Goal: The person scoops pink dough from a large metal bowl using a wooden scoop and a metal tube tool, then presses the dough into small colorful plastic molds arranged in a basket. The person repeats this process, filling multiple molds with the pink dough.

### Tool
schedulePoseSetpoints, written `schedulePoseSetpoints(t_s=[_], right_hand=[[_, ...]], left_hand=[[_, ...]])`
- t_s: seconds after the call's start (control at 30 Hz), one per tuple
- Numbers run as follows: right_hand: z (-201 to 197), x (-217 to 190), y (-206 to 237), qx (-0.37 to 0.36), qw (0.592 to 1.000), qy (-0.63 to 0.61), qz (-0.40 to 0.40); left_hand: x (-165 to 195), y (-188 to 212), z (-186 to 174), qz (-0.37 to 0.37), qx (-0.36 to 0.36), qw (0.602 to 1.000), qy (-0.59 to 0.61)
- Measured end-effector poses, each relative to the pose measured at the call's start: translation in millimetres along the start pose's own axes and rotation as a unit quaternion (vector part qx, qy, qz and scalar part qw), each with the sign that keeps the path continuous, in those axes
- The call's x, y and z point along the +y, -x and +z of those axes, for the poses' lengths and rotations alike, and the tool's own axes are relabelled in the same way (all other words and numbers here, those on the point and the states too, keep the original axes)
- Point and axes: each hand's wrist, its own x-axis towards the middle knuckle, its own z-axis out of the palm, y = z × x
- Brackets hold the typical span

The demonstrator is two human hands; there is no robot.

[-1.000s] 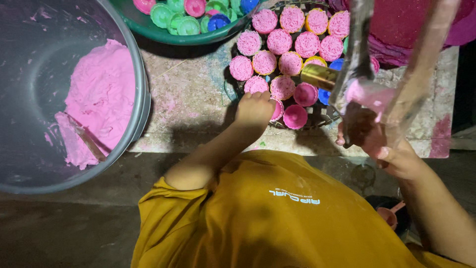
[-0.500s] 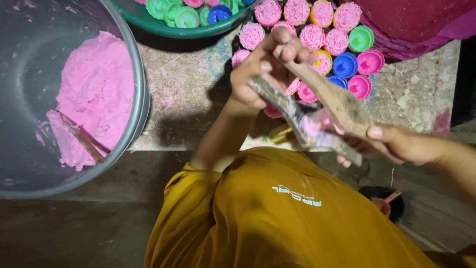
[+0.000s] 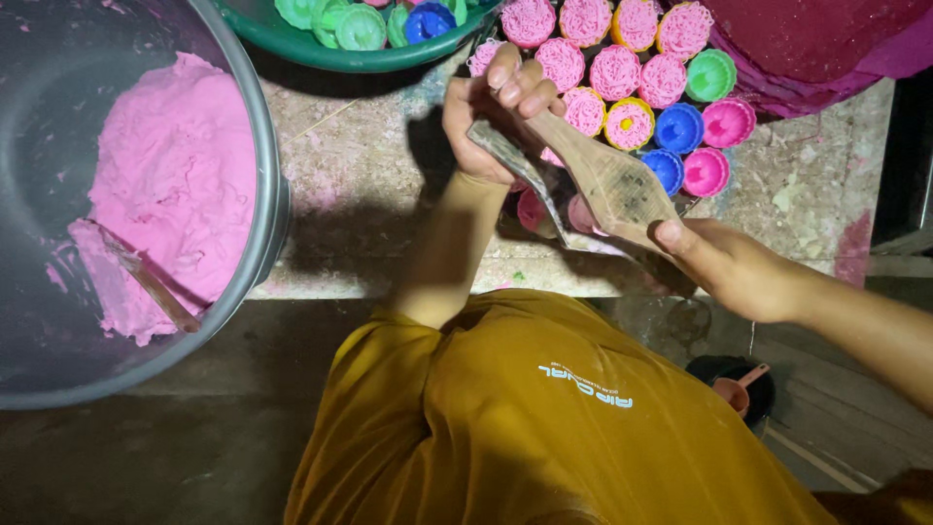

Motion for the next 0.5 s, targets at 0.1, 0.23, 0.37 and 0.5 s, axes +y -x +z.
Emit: schedulePoseSetpoints(t_s=[0.1, 0.23, 0.37, 0.5], right_hand=[[-2, -9, 3, 0.04, 0.995, 0.092, 0.009], [5, -17, 0, 0.084, 0.987, 0.068, -0.119], [22, -15, -9, 0.081, 0.984, 0.037, -0.152], [26, -4, -11, 0.033, 0.997, -0.014, -0.071]], left_hand=[[-1, -8, -4, 0.001, 0.001, 1.0, -0.015], [10, -20, -1, -0.026, -0.022, 0.999, -0.042], [24, -19, 6, -0.04, -0.011, 0.996, -0.076], [17, -10, 7, -0.043, 0.022, 0.997, -0.062]])
